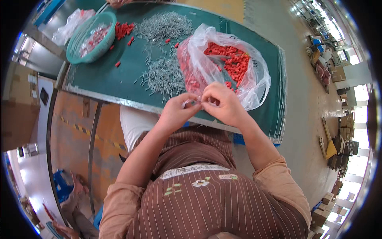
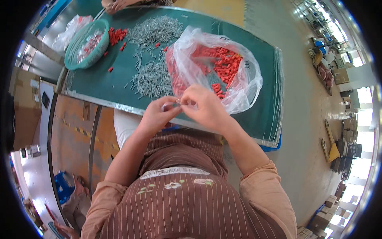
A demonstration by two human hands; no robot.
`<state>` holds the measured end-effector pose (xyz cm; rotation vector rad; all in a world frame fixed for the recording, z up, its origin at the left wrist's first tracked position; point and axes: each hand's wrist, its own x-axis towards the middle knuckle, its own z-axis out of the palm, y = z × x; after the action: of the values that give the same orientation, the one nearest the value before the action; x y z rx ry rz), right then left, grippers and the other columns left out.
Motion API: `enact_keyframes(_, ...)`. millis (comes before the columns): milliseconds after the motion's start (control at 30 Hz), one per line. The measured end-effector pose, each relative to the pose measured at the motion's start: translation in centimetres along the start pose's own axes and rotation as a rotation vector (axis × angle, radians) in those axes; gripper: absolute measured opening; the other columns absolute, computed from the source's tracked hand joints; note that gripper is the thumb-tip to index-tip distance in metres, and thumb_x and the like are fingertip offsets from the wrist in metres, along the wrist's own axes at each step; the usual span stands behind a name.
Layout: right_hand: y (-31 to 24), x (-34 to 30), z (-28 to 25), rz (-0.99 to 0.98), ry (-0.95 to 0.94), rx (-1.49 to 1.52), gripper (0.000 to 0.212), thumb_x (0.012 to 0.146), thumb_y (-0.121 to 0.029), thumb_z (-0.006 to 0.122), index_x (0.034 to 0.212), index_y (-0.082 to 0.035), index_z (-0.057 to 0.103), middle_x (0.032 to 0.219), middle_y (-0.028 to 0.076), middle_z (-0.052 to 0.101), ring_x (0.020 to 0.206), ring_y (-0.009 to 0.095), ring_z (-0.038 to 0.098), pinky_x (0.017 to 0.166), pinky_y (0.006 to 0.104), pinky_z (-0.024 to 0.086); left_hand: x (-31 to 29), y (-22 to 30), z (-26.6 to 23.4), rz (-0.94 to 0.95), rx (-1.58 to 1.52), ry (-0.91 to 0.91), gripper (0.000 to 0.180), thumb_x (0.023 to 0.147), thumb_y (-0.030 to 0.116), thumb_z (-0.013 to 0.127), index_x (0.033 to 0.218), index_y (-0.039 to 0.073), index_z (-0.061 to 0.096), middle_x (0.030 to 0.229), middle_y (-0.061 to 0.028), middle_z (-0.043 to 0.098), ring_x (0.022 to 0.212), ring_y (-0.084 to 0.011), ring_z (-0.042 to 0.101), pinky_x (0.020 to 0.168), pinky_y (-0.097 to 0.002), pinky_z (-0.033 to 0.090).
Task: Assembling small red plastic caps onto silver metal components.
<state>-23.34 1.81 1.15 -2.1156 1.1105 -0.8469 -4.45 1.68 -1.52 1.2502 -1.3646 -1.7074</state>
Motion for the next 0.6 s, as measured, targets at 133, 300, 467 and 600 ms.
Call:
enact_keyframes(133,-1.3,-0.5,0.1,0.198,-0.016,0.174,0.014,0.075,-0.004,0.066,0.089,-0.002,0.063,0.084,0.009,0.057,0.071,0.022,0.056,0.065,0.0322,0.045,-0.7,-0.9,0.2,0.056,-0.010,0.012,0.012,0.087,0.019,0.067,0.089,0.008,0.064,0.068,0.0059,0.052,0.056,-0.0015,0.045,0.045,-0.0189,0.037)
enact_keyframes(300,-2.6,-1.0,-0.6,0.179,-0.113,0.005,0.010,0.076,-0.004,0.066,0.084,-0.003,0.060,0.084,0.006,0.056,0.073,0.015,0.054,0.066,0.0284,0.043,-1.5,-1.5,0.1,0.043,-0.004,-0.030,0.008,0.087,0.014,0.067,0.086,0.006,0.064,0.068,0.0059,0.052,0.056,-0.0016,0.043,0.046,-0.0186,0.036)
enact_keyframes(467,-2.5,-1.5,-0.7,0.309,-0.117,0.204,0.011,0.077,-0.002,0.067,0.083,-0.003,0.057,0.084,0.002,0.055,0.070,0.010,0.051,0.062,0.0245,0.042,-2.0,-1.2,0.2,0.105,0.016,-0.028,0.008,0.085,0.010,0.067,0.084,0.004,0.063,0.069,0.0048,0.053,0.060,-0.0020,0.043,0.051,-0.0189,0.036)
enact_keyframes(600,-2.5,-1.6,-0.4,0.349,-0.039,0.287,0.010,0.078,-0.002,0.067,0.086,-0.002,0.060,0.083,0.004,0.057,0.068,0.009,0.053,0.061,0.0234,0.043,-2.1,-0.9,0.1,0.115,-0.014,-0.027,0.007,0.085,0.009,0.067,0.083,0.003,0.063,0.071,0.0044,0.053,0.063,-0.0021,0.044,0.054,-0.0188,0.037)
